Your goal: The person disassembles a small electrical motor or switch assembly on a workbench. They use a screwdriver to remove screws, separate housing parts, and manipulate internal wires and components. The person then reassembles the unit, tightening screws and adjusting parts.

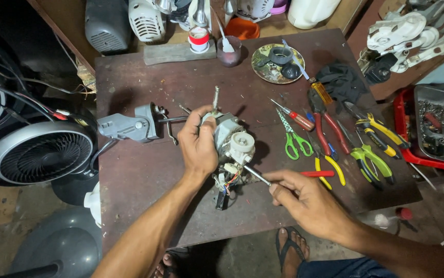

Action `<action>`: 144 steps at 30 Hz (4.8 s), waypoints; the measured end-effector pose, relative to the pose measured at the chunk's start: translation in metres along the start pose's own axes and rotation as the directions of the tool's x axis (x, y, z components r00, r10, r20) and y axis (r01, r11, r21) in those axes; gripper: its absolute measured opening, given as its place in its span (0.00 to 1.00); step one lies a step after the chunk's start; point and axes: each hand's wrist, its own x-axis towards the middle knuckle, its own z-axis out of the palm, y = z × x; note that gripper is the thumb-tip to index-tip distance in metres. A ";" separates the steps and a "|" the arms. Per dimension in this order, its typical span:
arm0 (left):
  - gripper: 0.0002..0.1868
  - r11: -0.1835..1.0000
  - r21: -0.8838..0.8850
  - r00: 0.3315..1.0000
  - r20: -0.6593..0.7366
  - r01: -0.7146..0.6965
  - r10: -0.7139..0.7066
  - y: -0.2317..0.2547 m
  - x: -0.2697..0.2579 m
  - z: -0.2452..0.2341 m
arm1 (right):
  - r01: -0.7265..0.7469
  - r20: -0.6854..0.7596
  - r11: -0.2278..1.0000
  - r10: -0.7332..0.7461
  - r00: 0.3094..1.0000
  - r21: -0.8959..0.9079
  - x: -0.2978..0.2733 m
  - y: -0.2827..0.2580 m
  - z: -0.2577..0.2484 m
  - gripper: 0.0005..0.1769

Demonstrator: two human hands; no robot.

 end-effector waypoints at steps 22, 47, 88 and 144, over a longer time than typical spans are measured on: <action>0.19 0.999 0.009 0.996 -0.071 0.047 -0.046 -0.003 0.006 0.007 | 0.060 -0.033 0.962 -0.054 0.998 0.268 0.017 0.015 0.002 0.21; 0.15 0.998 0.039 0.996 -0.070 0.050 -0.047 -0.011 0.014 0.007 | 0.444 -0.261 0.887 -0.463 0.847 -0.129 0.003 0.008 -0.010 0.17; 0.15 0.998 0.037 0.992 -0.117 0.048 -0.044 -0.018 0.013 0.010 | 0.284 -0.115 0.311 -0.832 0.543 -0.907 0.003 0.010 0.000 0.09; 0.14 1.000 -0.001 0.983 -0.184 0.022 -0.022 -0.011 0.005 0.012 | 0.290 -0.114 0.347 -0.793 0.599 -0.892 0.031 0.001 0.021 0.06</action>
